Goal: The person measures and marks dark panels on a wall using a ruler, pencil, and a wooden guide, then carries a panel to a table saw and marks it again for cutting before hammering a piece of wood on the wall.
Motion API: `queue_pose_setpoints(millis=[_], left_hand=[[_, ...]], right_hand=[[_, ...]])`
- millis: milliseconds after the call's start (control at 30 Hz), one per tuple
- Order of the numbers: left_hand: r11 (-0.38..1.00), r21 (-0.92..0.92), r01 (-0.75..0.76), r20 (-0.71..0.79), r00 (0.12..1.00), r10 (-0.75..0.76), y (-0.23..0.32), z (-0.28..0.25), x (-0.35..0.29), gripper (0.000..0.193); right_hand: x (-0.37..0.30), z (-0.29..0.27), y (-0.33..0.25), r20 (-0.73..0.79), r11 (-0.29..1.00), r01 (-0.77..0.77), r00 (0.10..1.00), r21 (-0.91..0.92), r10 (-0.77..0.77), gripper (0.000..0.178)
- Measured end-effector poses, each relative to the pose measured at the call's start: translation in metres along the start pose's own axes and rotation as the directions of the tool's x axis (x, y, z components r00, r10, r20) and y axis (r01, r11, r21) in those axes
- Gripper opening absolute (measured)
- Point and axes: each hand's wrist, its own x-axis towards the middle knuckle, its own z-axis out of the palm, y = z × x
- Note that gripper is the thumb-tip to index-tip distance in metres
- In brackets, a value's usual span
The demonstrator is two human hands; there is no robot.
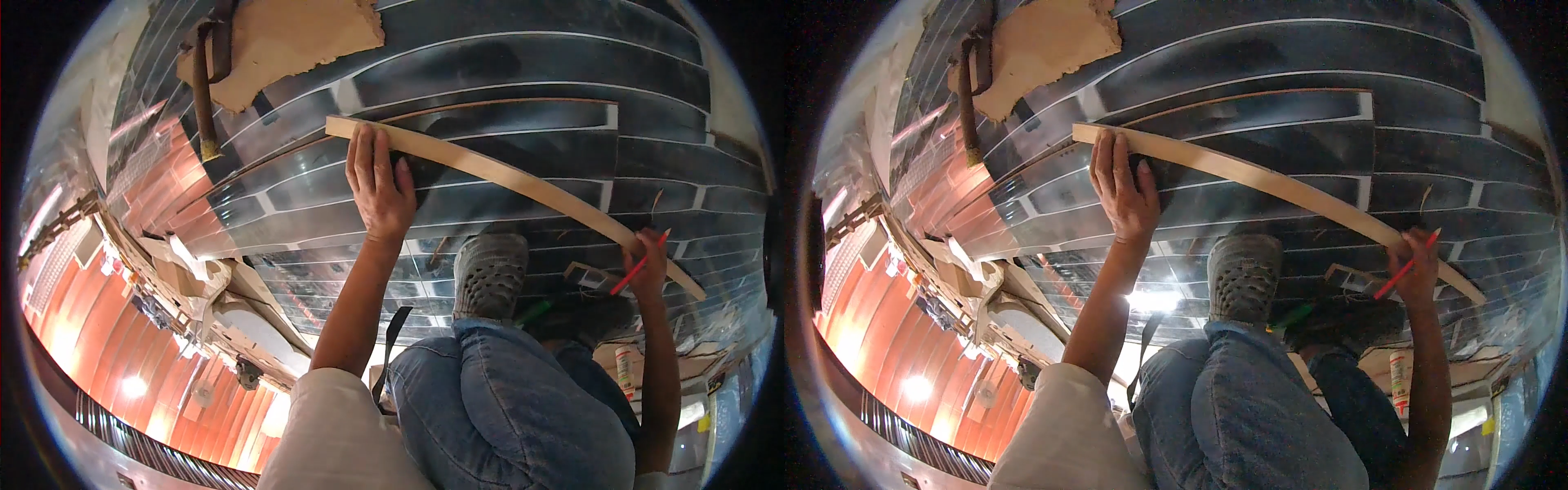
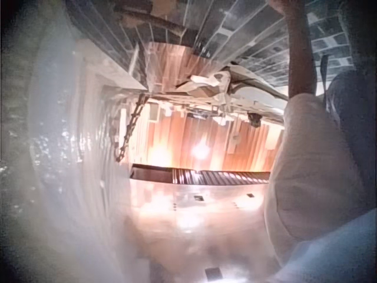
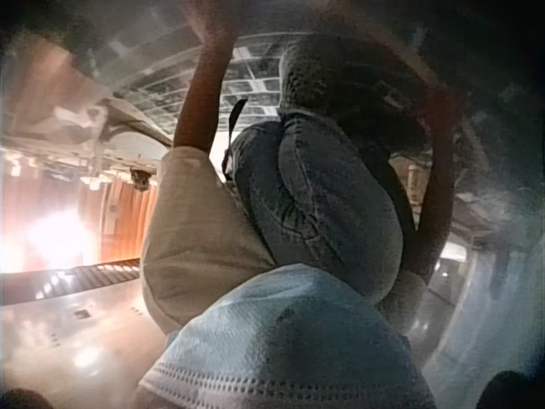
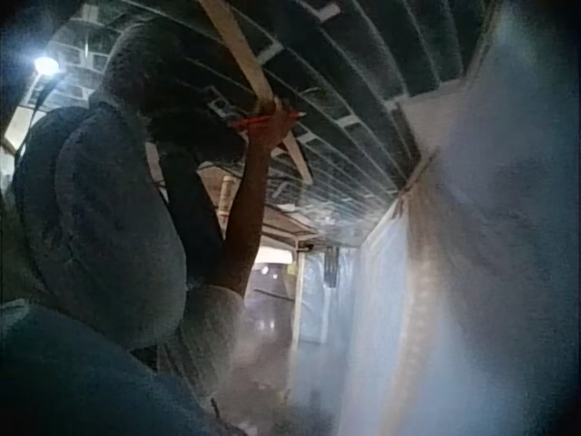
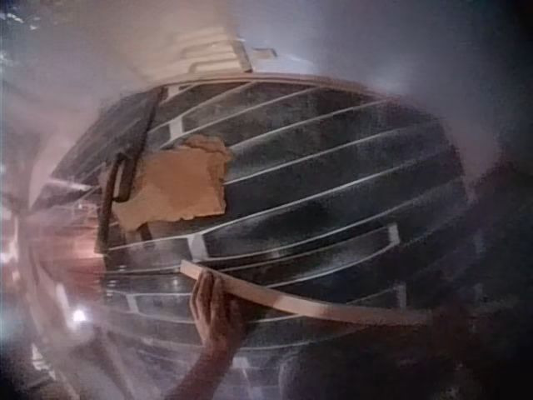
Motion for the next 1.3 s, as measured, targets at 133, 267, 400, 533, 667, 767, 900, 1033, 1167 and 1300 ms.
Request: queue_pose_setpoints(millis=[133, 267, 400, 533, 667, 767, 900, 1033, 1167, 1300], left_hand=[[1.0, 0.002, 0.002, -0.005, 1.0, -0.002, 0.0, 0.0, -0.001, 0.048], [0.999, 0.05, -0.01, 0.001, 1.0, 0.01, 0.0, -0.001, -0.001, 0.05], [0.999, 0.022, 0.031, 0.052, 0.998, -0.032, 0.012, 0.007, 0.003, 0.05], [0.998, 0.058, -0.015, -0.004, 1.0, 0.016, -0.001, 0.001, -0.005, 0.046], [0.99, 0.137, -0.02, 0.036, 0.999, 0.015, 0.02, -0.005, 0.003, 0.059], [0.99, 0.138, 0.004, 0.066, 0.998, -0.013, 0.031, 0.004, 0.003, 0.066], [0.985, 0.175, 0.007, 0.071, 0.997, -0.02, 0.032, 0.011, 0.003, 0.072], [0.979, 0.204, -0.027, 0.083, 0.996, 0.011, 0.021, 0.011, 0.001, 0.077], [0.978, 0.207, -0.038, 0.096, 0.995, 0.018, 0.026, 0.009, 0.002, 0.075], [0.983, 0.183, 0.008, 0.128, 0.991, -0.032, 0.031, 0.007, 0.003, 0.073]], right_hand=[[0.002, 0.001, -0.003, -0.004, 1.0, 0.016, 1.0, 0.011, -0.016, 0.052], [0.001, 0.003, -0.006, -0.045, 0.999, 0.033, 0.999, 0.04, -0.031, 0.053], [-0.02, 0.005, 0.007, -0.065, 0.994, -0.025, 0.997, 0.105, 0.032, 0.051], [-0.002, 0.012, -0.009, -0.115, 0.995, 0.037, 0.992, -0.095, -0.048, 0.047], [0.001, 0.0, -0.019, -0.112, 1.0, -0.014, 0.994, 0.025, 0.016, 0.046], [0.002, -0.004, -0.015, -0.18, 0.999, 0.053, 0.982, 0.01, -0.05, 0.048], [-0.001, -0.006, -0.017, -0.2, 0.999, 0.04, 0.979, 0.033, -0.033, 0.045], [0.001, -0.005, -0.016, -0.222, 0.997, 0.041, 0.975, 0.067, -0.025, 0.046], [0.002, -0.002, -0.015, -0.224, 0.994, 0.048, 0.974, 0.094, -0.026, 0.046], [0.005, -0.006, -0.019, -0.195, 0.994, 0.01, 0.981, 0.105, 0.011, 0.045]])
